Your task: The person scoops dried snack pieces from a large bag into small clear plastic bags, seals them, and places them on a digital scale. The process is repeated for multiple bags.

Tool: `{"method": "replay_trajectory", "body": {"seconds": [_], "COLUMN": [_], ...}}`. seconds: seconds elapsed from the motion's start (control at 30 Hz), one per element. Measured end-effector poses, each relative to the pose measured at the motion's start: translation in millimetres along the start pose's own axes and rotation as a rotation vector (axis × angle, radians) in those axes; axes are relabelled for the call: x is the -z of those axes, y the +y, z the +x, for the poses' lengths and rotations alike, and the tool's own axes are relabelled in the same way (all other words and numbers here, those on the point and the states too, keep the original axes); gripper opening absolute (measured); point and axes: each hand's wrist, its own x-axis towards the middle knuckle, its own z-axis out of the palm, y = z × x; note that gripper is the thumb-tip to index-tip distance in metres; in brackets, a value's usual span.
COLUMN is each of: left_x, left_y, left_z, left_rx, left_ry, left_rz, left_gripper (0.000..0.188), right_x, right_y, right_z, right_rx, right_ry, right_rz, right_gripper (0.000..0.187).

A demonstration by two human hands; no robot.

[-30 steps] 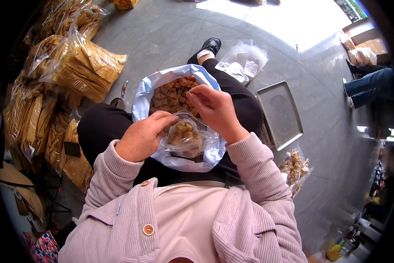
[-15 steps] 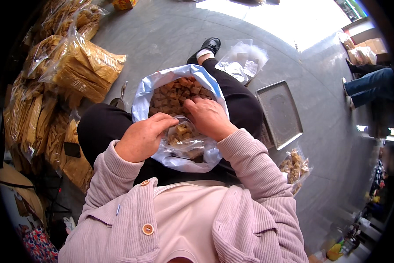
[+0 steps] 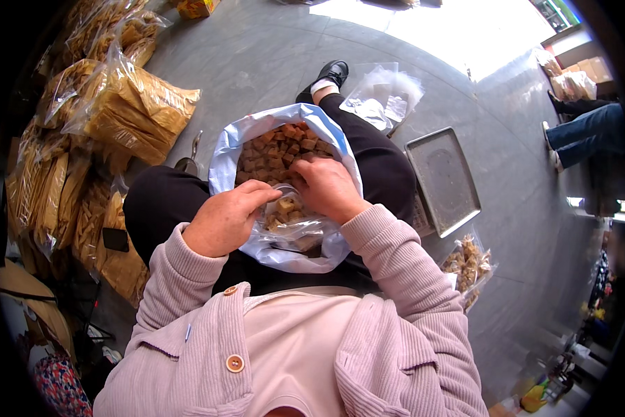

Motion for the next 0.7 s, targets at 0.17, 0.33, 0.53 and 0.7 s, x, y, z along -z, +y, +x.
{"method": "replay_trajectory", "body": {"seconds": [0.17,0.33,0.53,0.7], "left_x": [1.4,2.2,2.9,3.7], "left_y": [1.1,2.2,2.2,2.7], "left_z": [-0.1,-0.5,-0.8,0.1], "left_rx": [0.004,0.018,0.017,0.015], "left_ry": [-0.006,-0.009,-0.024,-0.024], "left_rz": [-0.008,-0.004,-0.003,-0.017], "left_gripper": [0.039,0.04,0.042,0.042], "right_x": [1.3,9.3,13.8,6.8], "right_y": [12.6,-4.1,-4.5,6.5], "right_z": [-0.5,-0.6,-2.4,-3.7], "right_rx": [0.004,0.036,-0.016,0.015], "right_ry": [-0.033,-0.25,-0.358,-0.18], "right_rz": [0.104,-0.057,0.023,0.118], "right_gripper": [0.021,0.032,0.031,0.03]}}
